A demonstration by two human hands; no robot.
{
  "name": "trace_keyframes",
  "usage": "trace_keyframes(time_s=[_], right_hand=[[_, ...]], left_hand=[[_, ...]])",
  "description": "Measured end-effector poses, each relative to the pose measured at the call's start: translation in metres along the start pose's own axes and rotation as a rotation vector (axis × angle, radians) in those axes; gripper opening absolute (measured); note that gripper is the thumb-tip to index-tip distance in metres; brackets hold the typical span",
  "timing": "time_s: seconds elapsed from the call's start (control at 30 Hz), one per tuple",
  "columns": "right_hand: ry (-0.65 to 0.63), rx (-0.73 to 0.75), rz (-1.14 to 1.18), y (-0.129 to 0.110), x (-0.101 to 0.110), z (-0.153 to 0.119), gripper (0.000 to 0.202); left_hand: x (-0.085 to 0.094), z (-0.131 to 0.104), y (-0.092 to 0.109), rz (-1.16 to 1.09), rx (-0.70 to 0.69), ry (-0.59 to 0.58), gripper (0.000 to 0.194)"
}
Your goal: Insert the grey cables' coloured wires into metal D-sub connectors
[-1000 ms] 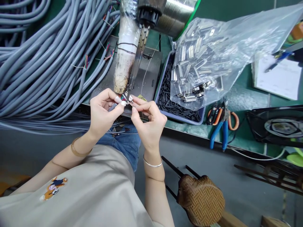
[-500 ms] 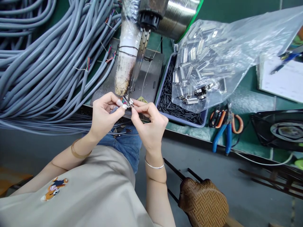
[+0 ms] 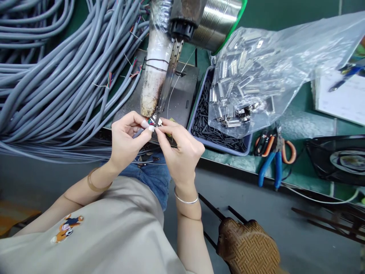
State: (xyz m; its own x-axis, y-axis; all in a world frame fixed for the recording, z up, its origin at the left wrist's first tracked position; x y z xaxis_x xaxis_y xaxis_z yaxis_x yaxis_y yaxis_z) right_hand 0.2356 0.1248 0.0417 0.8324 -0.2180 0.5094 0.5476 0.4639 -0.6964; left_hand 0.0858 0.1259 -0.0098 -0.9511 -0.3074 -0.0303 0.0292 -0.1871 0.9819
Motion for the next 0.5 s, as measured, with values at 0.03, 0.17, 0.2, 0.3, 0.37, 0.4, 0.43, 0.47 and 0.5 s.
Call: trace_keyframes(time_s=[0.03,0.17,0.2,0.3,0.37,0.4,0.43,0.47,0.5], right_hand=[[0.002,0.007,-0.009,-0.001,0.000,-0.001,0.008],[-0.013,-0.038,-0.030,0.004,0.001,-0.004,0.008],[-0.021,-0.049,-0.028,0.006,0.001,-0.005,0.009],[-0.037,-0.054,-0.023,0.011,0.000,-0.009,0.009],[-0.035,-0.045,-0.015,0.012,0.001,-0.010,0.009],[-0.033,-0.040,-0.010,0.012,0.001,-0.011,0.009],[-0.032,-0.035,-0.007,0.012,0.001,-0.012,0.009],[-0.030,-0.030,-0.007,0.011,0.001,-0.012,0.009],[-0.026,-0.025,-0.009,0.011,0.001,-0.013,0.009]], left_hand=[[0.000,0.000,0.001,-0.009,-0.003,0.004,0.016],[-0.002,0.000,-0.004,-0.047,0.027,-0.015,0.015],[-0.004,-0.001,-0.007,-0.055,0.045,-0.027,0.016],[-0.006,-0.003,-0.015,-0.074,0.080,-0.046,0.016],[-0.007,-0.005,-0.018,-0.084,0.079,-0.045,0.016],[-0.006,-0.005,-0.018,-0.088,0.076,-0.045,0.016],[-0.006,-0.006,-0.018,-0.093,0.074,-0.045,0.015],[-0.007,-0.006,-0.017,-0.097,0.072,-0.049,0.015],[-0.007,-0.007,-0.017,-0.100,0.072,-0.054,0.015]])
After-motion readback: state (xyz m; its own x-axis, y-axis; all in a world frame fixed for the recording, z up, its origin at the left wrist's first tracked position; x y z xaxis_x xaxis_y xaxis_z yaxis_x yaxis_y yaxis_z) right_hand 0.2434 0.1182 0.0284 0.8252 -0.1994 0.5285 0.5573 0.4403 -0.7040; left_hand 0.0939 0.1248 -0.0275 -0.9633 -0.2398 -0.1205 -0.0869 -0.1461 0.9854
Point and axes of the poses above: each hand's wrist, its own z-axis towards the middle knuckle, its own x-axis out of the back of the hand, y = z × x, the point moved 10 cm from there along z, towards the middle knuckle, and after that the axes turned 5 degrees about -x, right-handed, at the moved point
